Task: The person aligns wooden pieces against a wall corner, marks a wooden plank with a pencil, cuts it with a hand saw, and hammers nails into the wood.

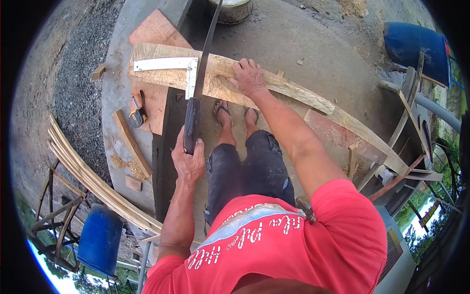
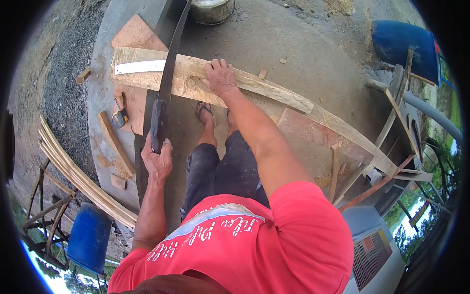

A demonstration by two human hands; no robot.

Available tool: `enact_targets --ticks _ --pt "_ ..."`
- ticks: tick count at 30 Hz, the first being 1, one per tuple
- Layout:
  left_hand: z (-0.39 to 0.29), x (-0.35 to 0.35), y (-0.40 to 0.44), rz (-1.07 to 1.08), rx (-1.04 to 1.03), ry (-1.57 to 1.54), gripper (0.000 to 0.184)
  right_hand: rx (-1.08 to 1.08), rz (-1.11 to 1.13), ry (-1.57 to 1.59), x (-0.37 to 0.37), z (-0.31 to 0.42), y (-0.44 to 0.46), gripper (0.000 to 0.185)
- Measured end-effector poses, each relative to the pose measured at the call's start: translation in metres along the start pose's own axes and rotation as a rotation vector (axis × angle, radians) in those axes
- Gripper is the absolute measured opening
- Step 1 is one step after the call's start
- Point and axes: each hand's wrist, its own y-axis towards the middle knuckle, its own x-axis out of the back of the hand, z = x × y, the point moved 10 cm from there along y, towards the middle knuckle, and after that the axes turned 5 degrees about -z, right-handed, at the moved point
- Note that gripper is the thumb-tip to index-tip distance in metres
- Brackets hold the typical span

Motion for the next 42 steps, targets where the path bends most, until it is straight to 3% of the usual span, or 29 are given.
enact_targets --ticks 2,5,11,14,17,21,30,36,42 --pt "0.009 -0.005 -0.007 0.052 -0.003 0.058 0.045 -0.027 -0.056 0.028 0.005 -0.006 0.002 0.046" --pt "0.02 -0.01 -0.017 0.095 -0.011 0.129 0.047 -0.039 0.033 0.032 0.006 -0.011 0.003 0.044" --pt "0.019 -0.013 -0.022 0.103 0.04 0.154 0.045 -0.126 -0.088 0.069 0.02 -0.014 0.014 0.038" --pt "0.023 -0.016 -0.025 0.082 0.039 0.174 0.044 -0.382 0.258 0.105 -0.018 -0.033 0.014 0.045" --pt "0.034 -0.019 -0.021 0.067 0.027 0.177 0.044 -0.423 0.28 0.075 -0.014 -0.029 0.014 0.049" --pt "0.042 -0.021 -0.02 0.029 -0.116 0.115 0.044 -0.428 0.242 0.012 -0.011 -0.027 0.014 0.049" --pt "0.058 -0.024 -0.021 0.139 -0.026 0.108 0.043 -0.437 0.178 -0.076 -0.007 -0.025 0.014 0.052" --pt "0.061 -0.024 -0.02 0.139 -0.094 0.063 0.043 -0.448 0.183 -0.103 -0.008 -0.025 0.014 0.053" --pt "0.064 -0.004 -0.042 0.208 0.003 0.14 0.045 -0.453 0.199 -0.118 -0.006 -0.024 0.014 0.05"
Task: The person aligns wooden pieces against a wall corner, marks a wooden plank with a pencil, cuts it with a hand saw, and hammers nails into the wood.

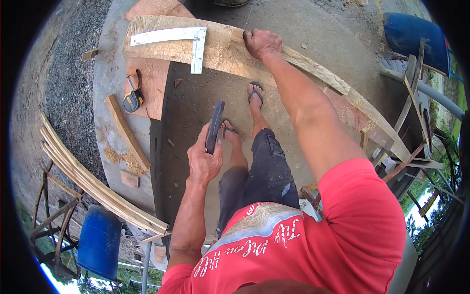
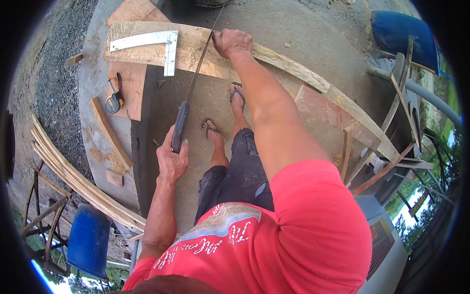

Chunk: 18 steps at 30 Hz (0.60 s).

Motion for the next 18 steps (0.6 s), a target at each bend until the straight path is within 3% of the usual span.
enact_targets --ticks 6,13,18 --pt "0.017 0.027 -0.054 0.013 0.01 0.13 0.051 -0.012 -0.004 0.017 -0.004 -0.003 0.003 0.049" --pt "-0.005 -0.032 0.058 -0.05 -0.046 0.047 0.044 0.006 0.007 0.034 -0.007 -0.003 0.006 0.048" --pt "-0.025 -0.04 0.081 0.023 0.067 -0.012 0.044 0.005 -0.015 0.071 -0.007 -0.005 0.006 0.045"
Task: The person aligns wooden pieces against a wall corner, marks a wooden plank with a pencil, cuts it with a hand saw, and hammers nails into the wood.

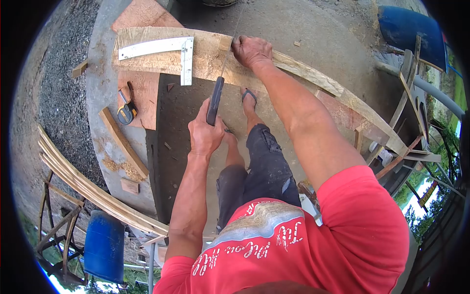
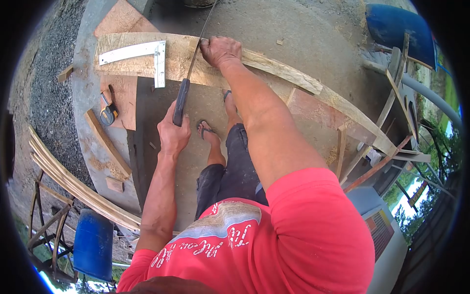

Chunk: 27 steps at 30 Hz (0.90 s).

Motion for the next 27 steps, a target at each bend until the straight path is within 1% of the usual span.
enact_targets --ticks 2,4,6,8,9,11,13,15,16,18,19,22,25,27 --pt "-0.006 0.009 -0.019 -0.019 -0.035 0.031 0.045 0.004 0.002 -0.015 0.0 0.0 0.0 0.045" --pt "0.004 0.03 -0.067 -0.06 -0.087 0.055 0.046 0.019 0.009 -0.027 0.0 0.004 0.003 0.046" --pt "0.043 0.045 -0.116 -0.004 0.06 0.088 0.048 0.01 0.017 -0.038 -0.004 0.001 0.003 0.049" --pt "0.041 0.054 -0.124 -0.045 -0.026 0.101 0.048 -0.01 0.054 -0.031 -0.005 -0.001 0.001 0.048" --pt "0.036 0.055 -0.124 -0.071 -0.067 0.104 0.049 -0.013 0.072 -0.029 -0.005 0.0 0.002 0.048" --pt "0.033 0.035 -0.08 -0.081 -0.071 0.099 0.047 -0.006 0.072 -0.025 -0.005 0.002 0.005 0.048" --pt "0.015 0.0 -0.01 -0.001 0.08 0.045 0.042 0.002 0.084 -0.022 -0.008 -0.001 -0.001 0.048" --pt "-0.002 -0.019 0.033 -0.113 -0.152 0.037 0.043 0.021 0.074 -0.005 -0.002 0.002 0.0 0.047" --pt "-0.008 -0.021 0.04 -0.113 -0.151 0.029 0.043 0.047 0.054 0.011 0.002 0.002 0.004 0.046" --pt "-0.015 -0.016 0.038 -0.099 -0.131 0.033 0.042 0.088 0.04 0.057 -0.002 0.003 -0.002 0.044" --pt "-0.018 -0.014 0.037 -0.127 -0.197 0.063 0.042 0.183 0.005 0.039 0.002 0.008 -0.007 0.043" --pt "-0.023 -0.014 0.036 -0.109 -0.168 0.071 0.042 0.339 -0.053 -0.005 0.008 0.014 -0.015 0.05" --pt "-0.027 -0.013 0.027 -0.01 -0.015 0.093 0.045 0.228 0.123 -0.072 -0.006 0.008 -0.01 0.055" --pt "-0.02 0.006 -0.011 -0.012 0.005 0.1 0.046 0.243 0.099 -0.083 -0.01 0.008 -0.009 0.055"
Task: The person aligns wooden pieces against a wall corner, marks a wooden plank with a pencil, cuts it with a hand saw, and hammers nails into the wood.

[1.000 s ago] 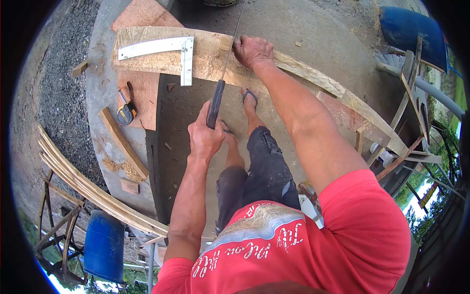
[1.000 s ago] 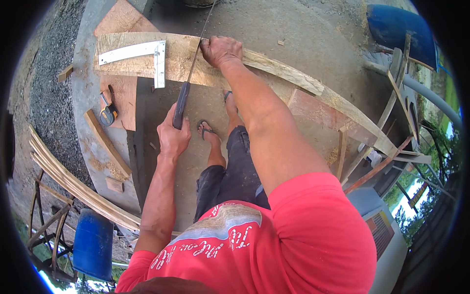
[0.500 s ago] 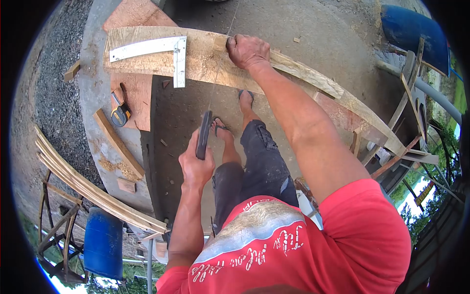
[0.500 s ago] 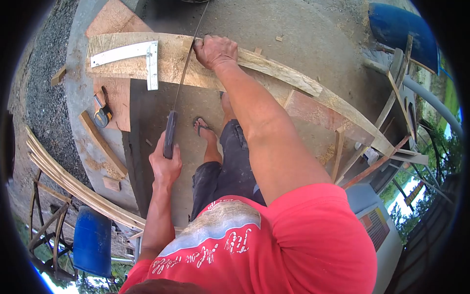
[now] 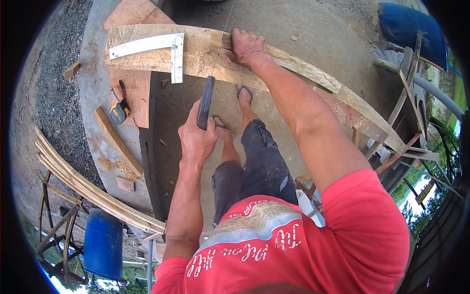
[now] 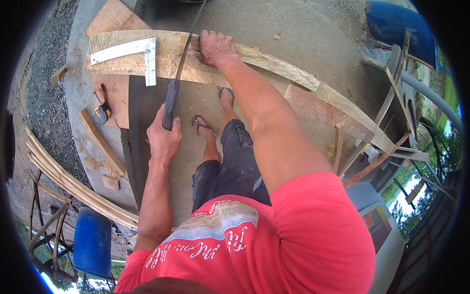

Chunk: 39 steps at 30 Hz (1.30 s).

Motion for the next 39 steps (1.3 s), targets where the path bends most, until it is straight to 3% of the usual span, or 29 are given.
enact_targets --ticks 4,7,13,23,30,33,37,39 --pt "0.062 0.04 -0.106 0.053 0.137 0.029 0.047 -0.006 0.001 0.021 0.006 0.002 -0.001 0.055" --pt "0.061 0.046 -0.106 -0.024 -0.027 0.087 0.049 0.009 -0.017 0.017 0.006 0.003 0.0 0.054" --pt "0.002 -0.035 0.063 -0.09 -0.148 -0.064 0.046 0.023 -0.034 0.035 0.003 0.001 0.001 0.049" --pt "-0.015 -0.033 0.07 -0.071 -0.142 0.001 0.045 0.129 0.065 -0.025 -0.001 0.001 0.002 0.049" --pt "0.085 0.036 -0.117 0.05 0.158 0.051 0.049 0.143 0.013 -0.037 0.0 0.003 0.002 0.047" --pt "0.072 0.039 -0.103 -0.064 -0.031 0.023 0.05 0.153 0.012 -0.043 -0.001 0.003 0.005 0.047" --pt "0.019 -0.028 0.044 -0.058 -0.099 -0.036 0.048 0.121 0.041 -0.035 -0.001 0.001 0.004 0.049" --pt "-0.001 -0.042 0.07 -0.075 -0.139 -0.069 0.047 0.114 0.028 -0.041 -0.002 -0.002 0.008 0.049"
